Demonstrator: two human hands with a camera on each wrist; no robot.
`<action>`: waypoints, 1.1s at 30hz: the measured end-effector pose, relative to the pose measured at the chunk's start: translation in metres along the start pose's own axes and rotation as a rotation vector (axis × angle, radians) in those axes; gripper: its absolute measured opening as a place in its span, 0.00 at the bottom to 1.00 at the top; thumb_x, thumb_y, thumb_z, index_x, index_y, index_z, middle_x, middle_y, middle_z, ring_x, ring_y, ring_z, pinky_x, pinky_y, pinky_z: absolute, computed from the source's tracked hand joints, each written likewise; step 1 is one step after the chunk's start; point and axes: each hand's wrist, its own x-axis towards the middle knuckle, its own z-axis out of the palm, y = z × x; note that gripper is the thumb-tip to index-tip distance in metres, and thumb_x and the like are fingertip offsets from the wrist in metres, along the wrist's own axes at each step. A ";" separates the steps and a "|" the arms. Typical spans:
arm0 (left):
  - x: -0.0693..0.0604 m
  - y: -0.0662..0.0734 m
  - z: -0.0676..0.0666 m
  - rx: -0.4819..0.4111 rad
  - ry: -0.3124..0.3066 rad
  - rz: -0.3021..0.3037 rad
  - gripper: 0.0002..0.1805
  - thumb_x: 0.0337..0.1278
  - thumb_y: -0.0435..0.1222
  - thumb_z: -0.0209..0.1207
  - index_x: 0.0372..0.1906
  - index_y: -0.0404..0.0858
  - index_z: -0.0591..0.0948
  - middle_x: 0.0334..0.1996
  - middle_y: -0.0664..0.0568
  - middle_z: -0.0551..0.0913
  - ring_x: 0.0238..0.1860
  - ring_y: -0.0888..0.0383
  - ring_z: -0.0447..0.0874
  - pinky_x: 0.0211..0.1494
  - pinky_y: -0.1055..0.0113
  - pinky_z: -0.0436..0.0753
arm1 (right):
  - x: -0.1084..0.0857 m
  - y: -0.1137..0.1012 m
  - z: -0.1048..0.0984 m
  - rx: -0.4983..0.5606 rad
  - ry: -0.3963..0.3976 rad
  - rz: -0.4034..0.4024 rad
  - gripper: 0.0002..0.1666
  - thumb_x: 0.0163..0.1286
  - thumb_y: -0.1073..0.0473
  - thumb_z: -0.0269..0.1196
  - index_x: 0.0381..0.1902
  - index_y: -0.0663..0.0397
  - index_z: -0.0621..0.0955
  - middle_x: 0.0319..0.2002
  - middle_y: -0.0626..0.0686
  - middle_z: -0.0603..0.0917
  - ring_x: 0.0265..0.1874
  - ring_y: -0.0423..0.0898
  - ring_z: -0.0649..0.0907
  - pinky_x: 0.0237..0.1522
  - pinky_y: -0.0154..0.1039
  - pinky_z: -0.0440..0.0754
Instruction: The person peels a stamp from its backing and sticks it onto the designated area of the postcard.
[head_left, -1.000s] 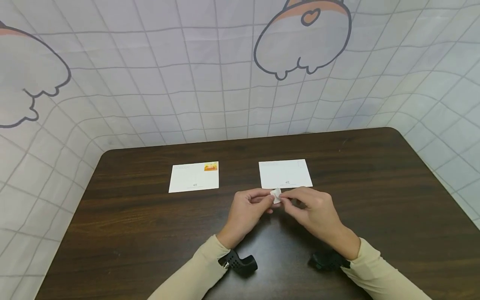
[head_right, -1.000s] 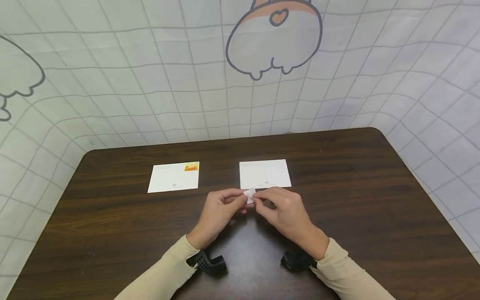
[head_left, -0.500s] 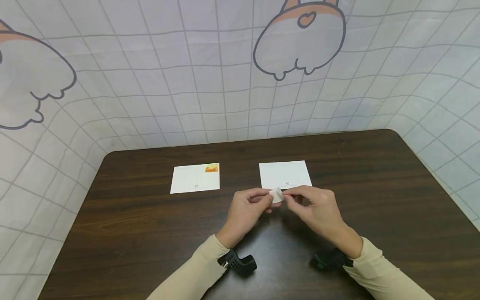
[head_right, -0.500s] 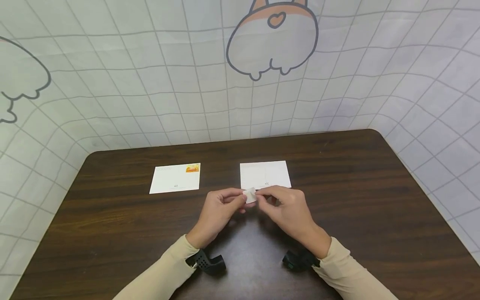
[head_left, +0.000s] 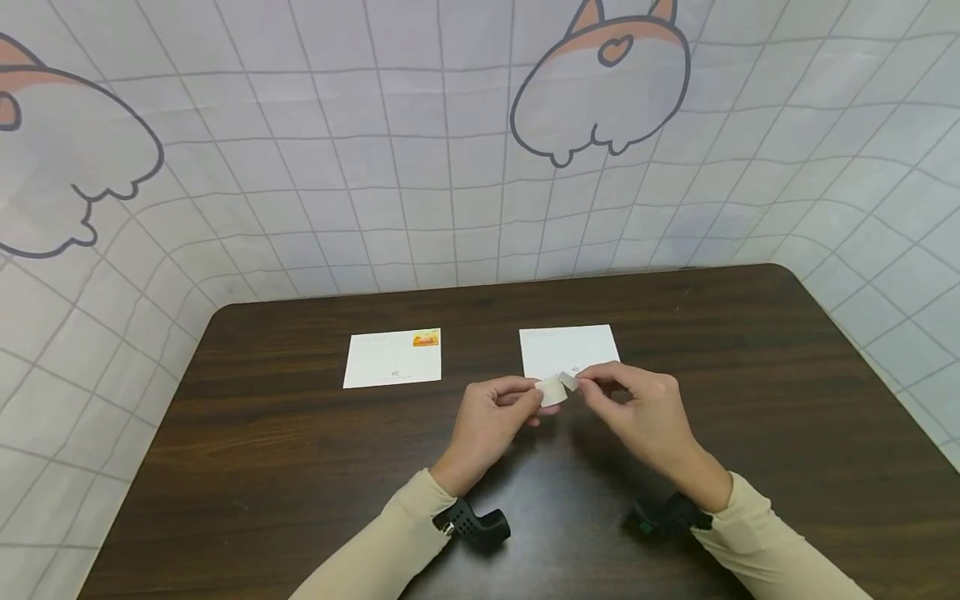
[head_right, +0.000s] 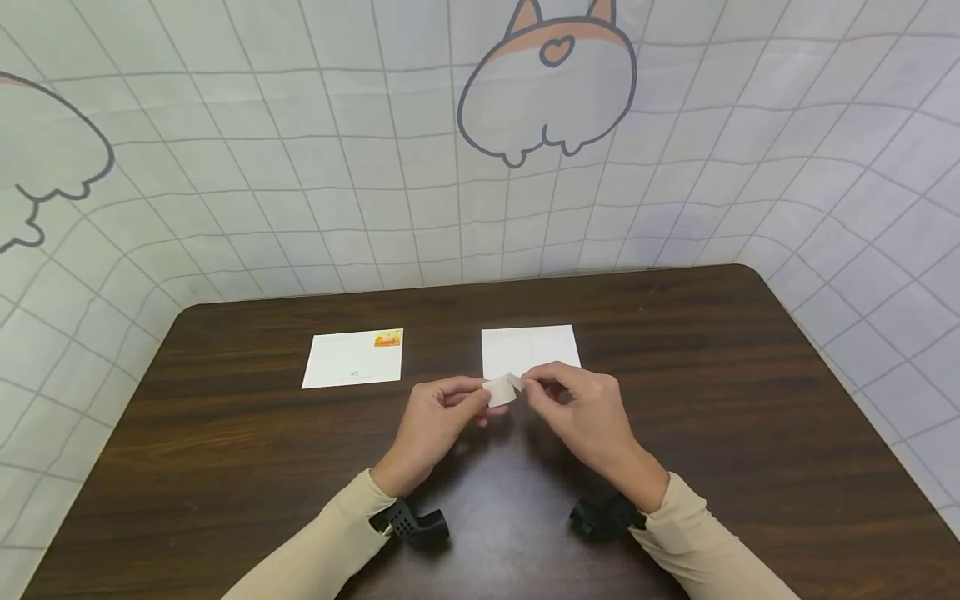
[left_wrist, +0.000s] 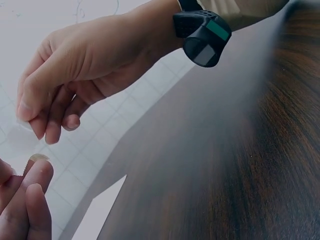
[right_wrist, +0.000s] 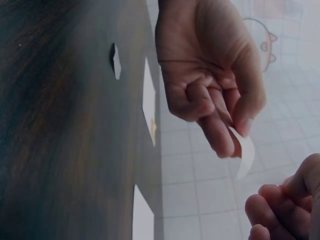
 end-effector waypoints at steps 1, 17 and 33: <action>0.000 0.002 -0.001 0.001 0.002 -0.003 0.12 0.69 0.36 0.64 0.51 0.36 0.88 0.41 0.41 0.93 0.44 0.39 0.93 0.42 0.62 0.89 | 0.002 0.000 -0.001 0.006 0.001 0.014 0.15 0.55 0.74 0.74 0.35 0.50 0.90 0.29 0.46 0.92 0.28 0.32 0.87 0.32 0.24 0.85; 0.009 0.004 -0.006 0.017 0.002 0.018 0.13 0.71 0.36 0.62 0.52 0.34 0.87 0.42 0.41 0.93 0.46 0.45 0.94 0.44 0.64 0.91 | 0.008 0.008 -0.010 0.042 -0.027 0.147 0.10 0.59 0.71 0.75 0.35 0.53 0.90 0.29 0.51 0.92 0.28 0.23 0.83 0.33 0.19 0.83; 0.008 0.006 -0.009 -0.012 0.015 0.009 0.13 0.69 0.33 0.63 0.52 0.32 0.87 0.43 0.37 0.92 0.48 0.39 0.92 0.44 0.64 0.90 | 0.002 0.017 -0.017 0.117 -0.143 0.434 0.02 0.68 0.62 0.71 0.39 0.52 0.90 0.30 0.52 0.93 0.27 0.29 0.86 0.26 0.25 0.81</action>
